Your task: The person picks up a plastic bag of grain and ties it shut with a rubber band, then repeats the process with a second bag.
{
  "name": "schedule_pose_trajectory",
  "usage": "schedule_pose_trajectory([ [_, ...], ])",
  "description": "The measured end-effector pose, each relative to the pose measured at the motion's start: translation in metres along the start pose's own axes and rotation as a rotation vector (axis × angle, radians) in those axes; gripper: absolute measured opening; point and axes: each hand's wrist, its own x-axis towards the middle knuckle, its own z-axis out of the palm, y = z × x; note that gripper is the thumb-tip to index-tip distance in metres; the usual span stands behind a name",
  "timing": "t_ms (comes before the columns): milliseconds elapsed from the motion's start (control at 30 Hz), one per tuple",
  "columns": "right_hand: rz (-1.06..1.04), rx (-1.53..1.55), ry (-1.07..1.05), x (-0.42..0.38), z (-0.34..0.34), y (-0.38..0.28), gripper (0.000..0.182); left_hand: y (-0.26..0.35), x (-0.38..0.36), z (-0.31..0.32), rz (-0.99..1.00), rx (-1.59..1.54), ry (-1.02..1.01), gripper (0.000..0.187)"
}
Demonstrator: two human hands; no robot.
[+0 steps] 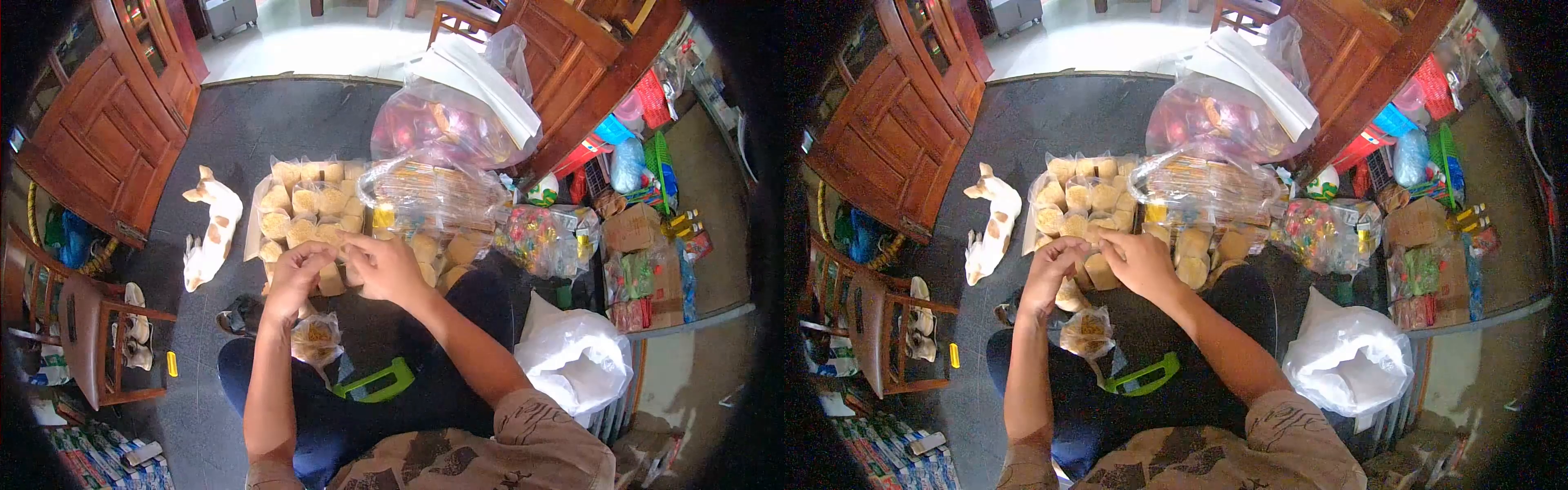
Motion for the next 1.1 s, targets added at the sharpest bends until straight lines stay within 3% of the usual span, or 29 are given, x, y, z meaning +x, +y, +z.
schedule_pose_trajectory([
  [400, 0.003, -0.066, -0.053, -0.003, -0.003, -0.004, 0.031, -0.004, 0.002, 0.004, 0.006, 0.034, -0.021, 0.018],
  [500, -0.084, -0.077, -0.183, -0.001, -0.005, -0.003, 0.025, -0.008, 0.003, 0.002, 0.009, 0.023, -0.008, 0.016],
  [600, -0.266, -0.079, -0.144, -0.001, -0.004, 0.005, 0.022, -0.009, 0.002, 0.002, 0.028, 0.049, 0.021, 0.015],
  [800, -0.084, -0.045, -0.131, -0.001, -0.008, -0.006, 0.022, -0.004, 0.001, 0.009, 0.084, 0.048, 0.031, 0.015],
  [1100, -0.032, 0.007, -0.021, 0.0, -0.008, -0.001, 0.023, -0.007, 0.003, 0.006, 0.11, 0.187, -0.034, 0.015],
])
